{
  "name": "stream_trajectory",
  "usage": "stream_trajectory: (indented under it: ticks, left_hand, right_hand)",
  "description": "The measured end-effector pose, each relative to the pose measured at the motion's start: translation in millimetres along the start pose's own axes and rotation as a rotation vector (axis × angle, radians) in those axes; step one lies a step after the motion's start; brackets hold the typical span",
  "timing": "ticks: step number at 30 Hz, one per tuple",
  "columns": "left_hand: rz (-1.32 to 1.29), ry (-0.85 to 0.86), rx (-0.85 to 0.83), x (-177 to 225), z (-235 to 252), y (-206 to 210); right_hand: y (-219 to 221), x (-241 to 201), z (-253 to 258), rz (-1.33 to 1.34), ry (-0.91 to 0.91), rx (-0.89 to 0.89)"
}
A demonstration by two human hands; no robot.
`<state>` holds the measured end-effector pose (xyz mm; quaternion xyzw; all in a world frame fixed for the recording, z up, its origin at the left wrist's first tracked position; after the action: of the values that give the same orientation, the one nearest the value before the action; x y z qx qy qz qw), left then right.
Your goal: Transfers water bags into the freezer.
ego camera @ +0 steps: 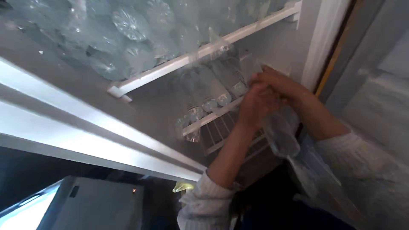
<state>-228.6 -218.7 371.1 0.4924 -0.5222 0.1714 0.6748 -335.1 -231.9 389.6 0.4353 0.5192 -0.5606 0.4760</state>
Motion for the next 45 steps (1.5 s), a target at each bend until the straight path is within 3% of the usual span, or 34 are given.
stream_trajectory:
  ticks: [3, 5, 7, 10, 11, 12, 14, 16, 22, 27, 33, 35, 37, 41, 45]
  left_hand:
    - [0.085, 0.022, -0.053, 17.4, 26.9, 1.6]
    - [0.417, -0.062, -0.136, 33.7, 29.5, -6.7]
    - [0.921, -0.054, -0.054, 57.0, 24.9, -18.6]
    - [1.593, 0.204, 0.223, 90.8, 33.5, -36.8]
    - [1.753, 0.291, 0.246, 92.2, 42.6, -40.0]
    - [1.873, 0.329, 0.197, 87.3, 53.8, -44.8]
    - [2.007, 0.231, 0.074, 71.4, 67.8, -58.0]
    - [2.020, 0.097, 0.091, 64.4, 63.8, -69.9]
    - [1.984, 0.218, 0.242, 57.5, 41.5, -87.0]
    - [1.967, 0.242, 0.304, 55.1, 40.4, -88.1]
    - [1.937, 0.438, 0.299, 50.4, 37.0, -87.7]
    - [1.897, 0.442, 0.274, 54.9, 31.8, -86.2]
    - [1.839, 0.418, 0.246, 60.3, 26.4, -86.7]
    - [1.793, 0.405, 0.226, 66.7, 21.0, -91.7]
    - [1.782, 0.440, 0.206, 69.5, 16.9, -91.2]
  right_hand:
    - [-14.7, 1.4, 44.2, 0.135, 0.090, 0.045]
    - [-24.2, -0.2, 61.2, 0.163, 0.106, 0.019]
    - [-32.6, -0.3, 77.9, 0.216, 0.157, 0.020]
    - [-31.4, 3.1, 109.7, 0.384, 0.195, -0.059]
    - [-28.3, 1.3, 117.1, 0.357, 0.169, -0.003]
    - [-25.8, -4.7, 117.4, 0.302, 0.133, 0.022]
    - [-13.6, -12.7, 133.2, 0.202, 0.129, 0.039]
    - [1.9, -17.8, 156.1, 0.070, 0.156, 0.008]
    - [38.9, -7.9, 198.3, -0.527, -0.012, -0.068]
    - [58.4, -21.7, 192.3, -0.909, -0.015, -0.154]
    - [41.7, -25.3, 181.2, -0.812, 0.055, -0.177]
    - [42.4, -19.6, 188.2, -0.727, 0.095, -0.115]
    - [48.2, -8.5, 205.4, -0.806, 0.045, -0.111]
    - [49.6, -6.5, 203.0, -0.910, -0.033, -0.210]
    - [29.7, -11.3, 181.0, -0.579, 0.087, -0.104]
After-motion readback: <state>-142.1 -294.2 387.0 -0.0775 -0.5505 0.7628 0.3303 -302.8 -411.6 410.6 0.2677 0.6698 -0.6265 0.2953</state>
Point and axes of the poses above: each hand's wrist, its own z-axis towards the middle knuckle, its own y-axis out of the palm, x = y × z, the point moved 4 cm from there along z, towards the middle knuckle, and after that the axes turned 1 degree about z, right-handed, at the moved point
